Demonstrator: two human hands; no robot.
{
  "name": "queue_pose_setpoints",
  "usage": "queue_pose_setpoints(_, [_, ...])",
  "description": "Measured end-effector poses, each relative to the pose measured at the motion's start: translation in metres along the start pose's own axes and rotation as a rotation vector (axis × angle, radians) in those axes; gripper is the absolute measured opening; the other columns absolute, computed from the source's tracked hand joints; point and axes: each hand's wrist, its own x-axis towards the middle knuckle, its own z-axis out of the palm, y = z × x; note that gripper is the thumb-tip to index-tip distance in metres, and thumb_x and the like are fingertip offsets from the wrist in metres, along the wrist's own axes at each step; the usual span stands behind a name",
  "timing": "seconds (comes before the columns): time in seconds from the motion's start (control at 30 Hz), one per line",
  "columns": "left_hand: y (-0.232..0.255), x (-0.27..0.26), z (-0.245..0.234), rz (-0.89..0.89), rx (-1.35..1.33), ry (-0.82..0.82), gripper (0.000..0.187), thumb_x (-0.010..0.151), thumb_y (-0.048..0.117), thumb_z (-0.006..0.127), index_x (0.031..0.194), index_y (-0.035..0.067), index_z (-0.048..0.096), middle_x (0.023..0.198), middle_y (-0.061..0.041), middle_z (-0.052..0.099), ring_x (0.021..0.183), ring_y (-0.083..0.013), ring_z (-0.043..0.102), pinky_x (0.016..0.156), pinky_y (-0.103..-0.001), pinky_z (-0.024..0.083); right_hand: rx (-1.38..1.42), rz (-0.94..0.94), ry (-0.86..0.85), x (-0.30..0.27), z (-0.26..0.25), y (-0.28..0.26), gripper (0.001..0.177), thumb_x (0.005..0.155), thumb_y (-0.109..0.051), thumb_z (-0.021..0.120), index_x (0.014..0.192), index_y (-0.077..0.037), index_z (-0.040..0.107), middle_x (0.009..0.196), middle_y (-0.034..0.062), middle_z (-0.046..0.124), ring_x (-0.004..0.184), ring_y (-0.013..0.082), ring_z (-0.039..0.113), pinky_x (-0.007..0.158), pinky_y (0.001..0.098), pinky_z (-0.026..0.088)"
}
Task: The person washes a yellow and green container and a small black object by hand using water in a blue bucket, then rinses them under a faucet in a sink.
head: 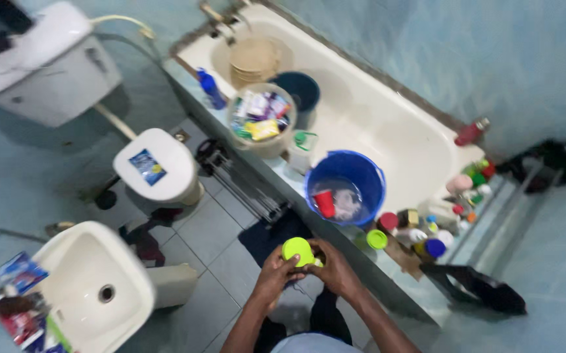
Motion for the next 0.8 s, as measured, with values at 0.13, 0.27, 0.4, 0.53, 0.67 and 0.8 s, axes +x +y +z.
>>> queue_pose_setpoints(0.13, [0.058, -0.048, -0.039, 0.055, 0.030, 0.082, 0.043, 0.091, 0.022, 0.070, 0.129, 0.007, 0.057, 0.107, -0.006, 0.073, 0.095, -0.0158, 0.073, 0.079, -0.029, 0.059, 0.187, 0.242, -0.174, 0.017, 0.041, -0.038, 0.031, 0.087, -0.010, 0.073, 0.116, -0.004, 0.064, 0.091, 0.0044, 0.074, 0.080, 0.0113, 0.069, 0.065, 0.0275, 0.055])
queue_pose_setpoints(0.27, [0.082, -0.073, -0.072, 0.216, 0.056, 0.093, 0.040, 0.088, 0.016, 0.075, 0.123, 0.005, 0.057, 0.105, -0.006, 0.071, 0.094, -0.0155, 0.071, 0.079, -0.030, 0.060, 0.261, 0.284, -0.215, 0.021, 0.088, -0.071, 0.016, 0.094, -0.016, 0.072, 0.097, -0.002, 0.067, 0.068, 0.0024, 0.067, 0.058, 0.0075, 0.062, 0.053, 0.0245, 0.048])
queue_pose_setpoints(0.4, [0.095, -0.080, -0.083, 0.290, -0.016, 0.154, 0.039, 0.084, 0.010, 0.080, 0.117, 0.004, 0.060, 0.102, -0.009, 0.071, 0.093, -0.0178, 0.072, 0.081, -0.031, 0.061, 0.261, 0.321, -0.281, 0.015, 0.123, -0.090, 0.028, 0.103, -0.026, 0.065, 0.093, 0.001, 0.066, 0.061, 0.0011, 0.063, 0.052, 0.0073, 0.056, 0.049, 0.0255, 0.041])
queue_pose_setpoints(0.53, [0.109, -0.066, -0.086, 0.190, 0.041, 0.212, 0.040, 0.082, 0.010, 0.079, 0.117, 0.006, 0.061, 0.100, -0.012, 0.073, 0.084, -0.0195, 0.069, 0.067, -0.033, 0.054, 0.461, 0.367, -0.335, 0.023, 0.132, -0.081, 0.033, 0.103, -0.033, 0.057, 0.103, -0.003, 0.070, 0.057, 0.0021, 0.061, 0.049, 0.0086, 0.056, 0.049, 0.0251, 0.043])
queue_pose_setpoints(0.67, [0.121, -0.027, -0.081, 0.255, 0.052, 0.173, 0.044, 0.082, 0.009, 0.081, 0.119, 0.006, 0.058, 0.104, -0.011, 0.071, 0.097, -0.0188, 0.075, 0.083, -0.034, 0.063, 0.533, 0.451, -0.439, 0.044, 0.102, -0.042, 0.028, 0.103, -0.027, 0.060, 0.112, -0.001, 0.068, 0.082, 0.0034, 0.072, 0.068, 0.0096, 0.067, 0.064, 0.0253, 0.057])
queue_pose_setpoints(0.8, [0.135, 0.028, -0.062, 0.127, 0.177, 0.185, 0.046, 0.079, 0.010, 0.082, 0.119, 0.006, 0.060, 0.104, -0.011, 0.074, 0.097, -0.0208, 0.075, 0.082, -0.035, 0.063, 0.302, 0.465, -0.300, 0.078, 0.034, 0.033, 0.026, 0.093, -0.021, 0.062, 0.114, -0.007, 0.066, 0.088, 0.0035, 0.075, 0.075, 0.0157, 0.073, 0.063, 0.0304, 0.058])
